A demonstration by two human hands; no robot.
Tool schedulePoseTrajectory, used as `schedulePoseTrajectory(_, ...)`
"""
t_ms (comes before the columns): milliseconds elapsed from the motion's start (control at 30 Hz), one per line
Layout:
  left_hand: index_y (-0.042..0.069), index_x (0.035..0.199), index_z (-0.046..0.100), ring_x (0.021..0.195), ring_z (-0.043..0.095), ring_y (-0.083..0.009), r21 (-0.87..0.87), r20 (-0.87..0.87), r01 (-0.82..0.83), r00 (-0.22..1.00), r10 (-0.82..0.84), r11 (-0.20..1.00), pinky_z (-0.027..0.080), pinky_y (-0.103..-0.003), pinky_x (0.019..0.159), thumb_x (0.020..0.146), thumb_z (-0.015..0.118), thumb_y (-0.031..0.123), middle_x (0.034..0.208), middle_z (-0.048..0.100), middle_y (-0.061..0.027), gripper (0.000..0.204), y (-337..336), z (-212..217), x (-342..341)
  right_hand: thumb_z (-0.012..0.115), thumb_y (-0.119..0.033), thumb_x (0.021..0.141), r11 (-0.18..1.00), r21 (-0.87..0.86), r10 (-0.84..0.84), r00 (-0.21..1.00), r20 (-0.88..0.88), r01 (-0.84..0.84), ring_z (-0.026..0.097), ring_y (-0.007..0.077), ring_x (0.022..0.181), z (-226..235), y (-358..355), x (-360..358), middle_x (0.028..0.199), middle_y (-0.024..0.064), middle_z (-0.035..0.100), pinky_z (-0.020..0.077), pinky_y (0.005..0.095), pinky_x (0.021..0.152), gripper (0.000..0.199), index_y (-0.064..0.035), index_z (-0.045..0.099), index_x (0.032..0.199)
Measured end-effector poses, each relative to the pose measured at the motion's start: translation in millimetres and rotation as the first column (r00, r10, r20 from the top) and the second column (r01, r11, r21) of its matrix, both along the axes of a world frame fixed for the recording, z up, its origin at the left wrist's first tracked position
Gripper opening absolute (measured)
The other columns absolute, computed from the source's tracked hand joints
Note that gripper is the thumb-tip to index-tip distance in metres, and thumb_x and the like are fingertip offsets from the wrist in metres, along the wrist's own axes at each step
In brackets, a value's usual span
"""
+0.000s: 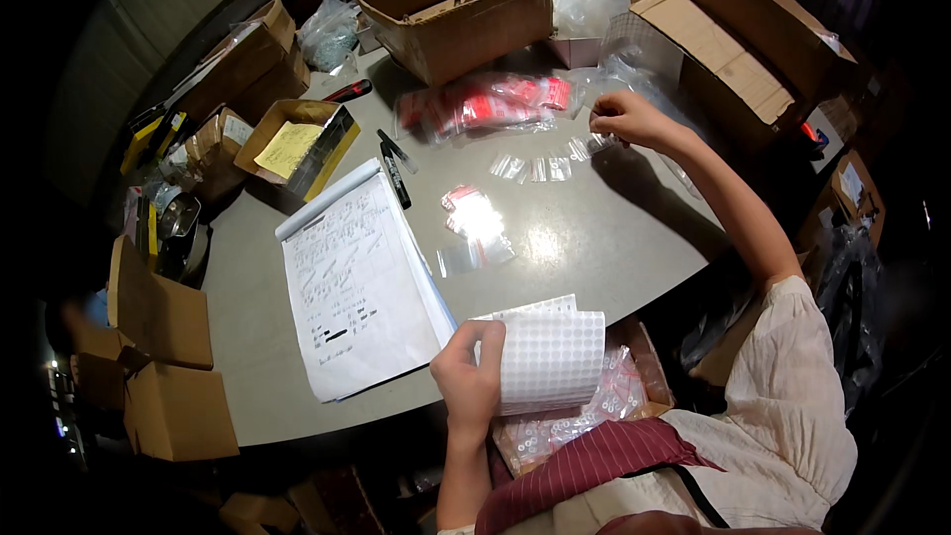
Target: The person sits at a cluttered table and repeatedly tears small stickers from a roll. They place the stickers into small plastic bags and arrange them on the table. The person handles the sticker roll and bags by hand throughout the process.
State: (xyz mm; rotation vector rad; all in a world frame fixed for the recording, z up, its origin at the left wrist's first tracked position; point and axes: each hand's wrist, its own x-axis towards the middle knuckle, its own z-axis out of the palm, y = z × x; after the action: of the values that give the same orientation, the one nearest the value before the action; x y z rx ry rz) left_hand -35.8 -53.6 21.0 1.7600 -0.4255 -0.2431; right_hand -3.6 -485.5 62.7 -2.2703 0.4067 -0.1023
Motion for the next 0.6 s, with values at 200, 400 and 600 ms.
schedulePoseTrajectory(200, -0.005, 0.093, 0.072, 0.071, 0.059, -0.0100, -0.024, 0.003, -0.010, 1.000, 0.010, 1.000, 0.048, -0.028, 0.066, 0.094, 0.070, 0.012, 0.076, 0.070, -0.0078, 0.017, 2, -3, 0, 0.072, -0.022, 0.087, 0.945, -0.327, -0.020, 1.000, 0.006, 0.020, 0.064, 0.0253, 0.071, -32, -3, 16, 0.076, 0.0131, 0.067, 0.0505, 0.0392, 0.065, 0.023, 0.0009, 0.068, 0.088)
schedulePoseTrajectory(400, -0.004, 0.093, 0.072, 0.070, 0.058, -0.0088, -0.047, -0.008, -0.005, 1.000, 0.005, 0.999, 0.046, -0.027, 0.064, 0.094, 0.070, 0.010, 0.077, 0.071, -0.0076, 0.015, 2, -3, 0, 0.080, -0.028, 0.082, 0.784, -0.620, -0.008, 0.999, -0.038, -0.017, 0.067, 0.0427, 0.082, -5, 8, 11, 0.088, 0.0249, 0.070, 0.0521, 0.0483, 0.075, 0.034, 0.0026, 0.070, 0.091)
schedulePoseTrajectory(600, -0.004, 0.093, 0.073, 0.070, 0.059, -0.0093, -0.068, -0.003, -0.005, 1.000, 0.005, 0.998, 0.047, -0.027, 0.065, 0.094, 0.070, 0.010, 0.078, 0.072, -0.0077, 0.015, 3, -7, 0, 0.079, -0.021, 0.081, 0.985, -0.114, 0.133, 0.991, 0.008, -0.132, 0.070, 0.0396, 0.086, -6, 39, 24, 0.092, 0.0234, 0.071, 0.0542, 0.0468, 0.076, 0.031, 0.0015, 0.068, 0.099)
